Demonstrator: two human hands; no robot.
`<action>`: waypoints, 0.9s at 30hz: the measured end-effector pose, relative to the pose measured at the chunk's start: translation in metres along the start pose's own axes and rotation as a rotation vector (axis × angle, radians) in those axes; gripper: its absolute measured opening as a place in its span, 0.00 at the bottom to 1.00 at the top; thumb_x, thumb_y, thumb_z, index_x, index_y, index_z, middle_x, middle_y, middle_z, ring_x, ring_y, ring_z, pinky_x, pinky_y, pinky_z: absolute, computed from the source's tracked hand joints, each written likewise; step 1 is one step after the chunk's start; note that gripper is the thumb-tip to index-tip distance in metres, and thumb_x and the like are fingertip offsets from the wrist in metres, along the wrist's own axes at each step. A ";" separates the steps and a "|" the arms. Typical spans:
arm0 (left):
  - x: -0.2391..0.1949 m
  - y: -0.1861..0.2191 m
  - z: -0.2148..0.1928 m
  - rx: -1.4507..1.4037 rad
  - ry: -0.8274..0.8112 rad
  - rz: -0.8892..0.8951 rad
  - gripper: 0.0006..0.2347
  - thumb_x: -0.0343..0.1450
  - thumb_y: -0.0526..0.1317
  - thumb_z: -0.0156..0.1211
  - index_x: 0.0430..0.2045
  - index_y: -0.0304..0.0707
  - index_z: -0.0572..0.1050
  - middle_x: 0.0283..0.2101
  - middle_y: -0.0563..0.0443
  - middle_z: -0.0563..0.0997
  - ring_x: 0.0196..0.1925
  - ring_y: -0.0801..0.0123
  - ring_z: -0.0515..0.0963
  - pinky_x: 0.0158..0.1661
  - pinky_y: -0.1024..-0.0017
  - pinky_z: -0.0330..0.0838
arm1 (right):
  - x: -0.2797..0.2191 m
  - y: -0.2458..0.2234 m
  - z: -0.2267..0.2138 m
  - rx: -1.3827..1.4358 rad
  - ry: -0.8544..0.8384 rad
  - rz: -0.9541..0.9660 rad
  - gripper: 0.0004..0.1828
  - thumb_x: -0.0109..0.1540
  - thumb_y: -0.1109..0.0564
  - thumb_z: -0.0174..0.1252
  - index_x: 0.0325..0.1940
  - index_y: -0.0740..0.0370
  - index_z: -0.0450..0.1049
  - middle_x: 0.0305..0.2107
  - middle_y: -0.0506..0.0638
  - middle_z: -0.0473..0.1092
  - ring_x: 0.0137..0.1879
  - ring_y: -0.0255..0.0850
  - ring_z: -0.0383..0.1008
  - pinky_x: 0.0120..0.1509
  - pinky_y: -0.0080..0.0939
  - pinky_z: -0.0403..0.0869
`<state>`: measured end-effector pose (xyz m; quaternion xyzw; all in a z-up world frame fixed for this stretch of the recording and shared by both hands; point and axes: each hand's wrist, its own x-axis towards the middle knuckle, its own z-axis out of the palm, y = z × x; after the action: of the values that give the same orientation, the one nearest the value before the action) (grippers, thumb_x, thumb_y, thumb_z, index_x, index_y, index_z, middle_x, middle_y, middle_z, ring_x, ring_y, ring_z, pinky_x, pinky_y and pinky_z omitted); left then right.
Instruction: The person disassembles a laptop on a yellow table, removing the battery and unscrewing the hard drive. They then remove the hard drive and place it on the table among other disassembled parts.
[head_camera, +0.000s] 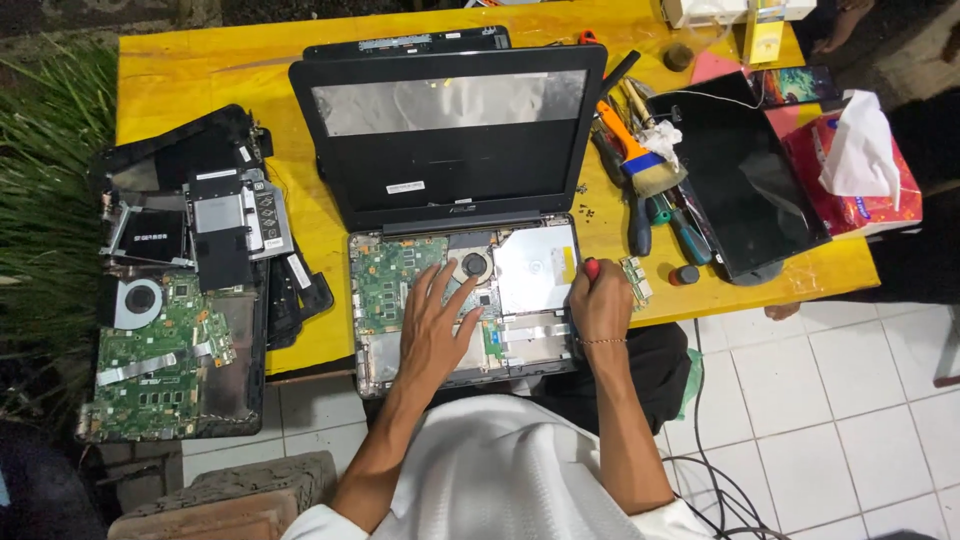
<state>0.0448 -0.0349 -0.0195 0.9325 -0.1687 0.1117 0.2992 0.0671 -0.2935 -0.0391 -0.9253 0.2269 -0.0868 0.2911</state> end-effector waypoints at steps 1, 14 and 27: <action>0.001 0.001 -0.001 0.003 0.002 -0.003 0.15 0.73 0.45 0.61 0.53 0.45 0.78 0.63 0.41 0.72 0.70 0.47 0.66 0.68 0.49 0.58 | -0.002 -0.004 -0.001 0.002 -0.003 -0.003 0.08 0.64 0.58 0.57 0.41 0.66 0.77 0.30 0.64 0.73 0.42 0.65 0.78 0.48 0.61 0.76; 0.001 -0.003 0.002 0.016 0.045 0.027 0.15 0.72 0.46 0.62 0.53 0.47 0.79 0.63 0.41 0.73 0.69 0.46 0.68 0.68 0.48 0.58 | -0.017 -0.009 0.028 -0.103 0.249 0.024 0.02 0.64 0.63 0.58 0.41 0.61 0.73 0.33 0.55 0.68 0.39 0.59 0.77 0.43 0.58 0.77; 0.000 -0.001 -0.001 0.006 0.067 0.016 0.15 0.73 0.46 0.63 0.52 0.47 0.79 0.63 0.42 0.74 0.69 0.48 0.68 0.68 0.49 0.59 | -0.012 0.020 0.045 -0.072 0.347 -0.057 0.04 0.62 0.63 0.61 0.38 0.58 0.73 0.31 0.52 0.67 0.37 0.58 0.77 0.40 0.55 0.76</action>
<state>0.0454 -0.0337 -0.0189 0.9277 -0.1655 0.1455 0.3012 0.0625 -0.2797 -0.0878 -0.9124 0.2503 -0.2452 0.2115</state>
